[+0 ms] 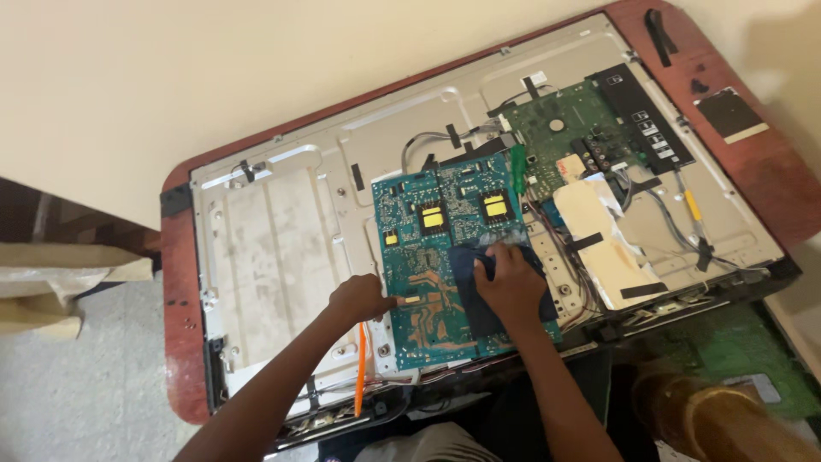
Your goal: The person uses a small brush to clean dust and debris from the surface of a green circuit board inside an open appliance chassis. The person then flips the board over and continues brushing the yellow underside, moving across various components.
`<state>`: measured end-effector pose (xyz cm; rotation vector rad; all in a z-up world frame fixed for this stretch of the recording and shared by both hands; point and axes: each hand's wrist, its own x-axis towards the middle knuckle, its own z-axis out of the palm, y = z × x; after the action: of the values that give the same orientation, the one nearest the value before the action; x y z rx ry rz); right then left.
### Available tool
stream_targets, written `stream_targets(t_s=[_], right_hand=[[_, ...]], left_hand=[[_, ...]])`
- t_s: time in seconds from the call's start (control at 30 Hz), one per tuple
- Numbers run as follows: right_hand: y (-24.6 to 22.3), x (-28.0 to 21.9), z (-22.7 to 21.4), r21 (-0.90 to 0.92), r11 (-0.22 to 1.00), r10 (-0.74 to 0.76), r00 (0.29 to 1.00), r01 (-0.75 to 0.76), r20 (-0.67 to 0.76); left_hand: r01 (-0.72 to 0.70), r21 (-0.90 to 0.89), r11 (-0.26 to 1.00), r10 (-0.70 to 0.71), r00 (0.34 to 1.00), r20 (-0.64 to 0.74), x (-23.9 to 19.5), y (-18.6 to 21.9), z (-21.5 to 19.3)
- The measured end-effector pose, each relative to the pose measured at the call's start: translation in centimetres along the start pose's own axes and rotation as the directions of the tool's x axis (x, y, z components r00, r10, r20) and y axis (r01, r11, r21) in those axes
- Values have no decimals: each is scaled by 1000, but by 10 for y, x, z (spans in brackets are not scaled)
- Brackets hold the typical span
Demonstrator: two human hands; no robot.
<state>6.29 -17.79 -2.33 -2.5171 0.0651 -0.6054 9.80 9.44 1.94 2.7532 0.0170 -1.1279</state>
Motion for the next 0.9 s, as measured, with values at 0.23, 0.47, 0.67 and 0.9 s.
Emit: stream_targets(t_s=[0.23, 0.47, 0.67, 0.9], right_hand=[[4, 0, -6, 9, 1000, -5, 999, 6, -39], [13, 0, -12, -40, 999, -8, 999, 6, -52], [7, -7, -5, -33, 996, -91, 990, 88, -112], [-2, -5, -3, -71, 997, -22, 994, 15, -108]], left_hand=[[-119, 42, 992, 116, 992, 53, 8, -2, 6], [-89, -36, 995, 84, 989, -120, 17, 38, 22], [-2, -128, 992, -10, 995, -95, -3, 6, 36], [-22, -372, 928, 21, 1000, -5, -19, -5, 70]])
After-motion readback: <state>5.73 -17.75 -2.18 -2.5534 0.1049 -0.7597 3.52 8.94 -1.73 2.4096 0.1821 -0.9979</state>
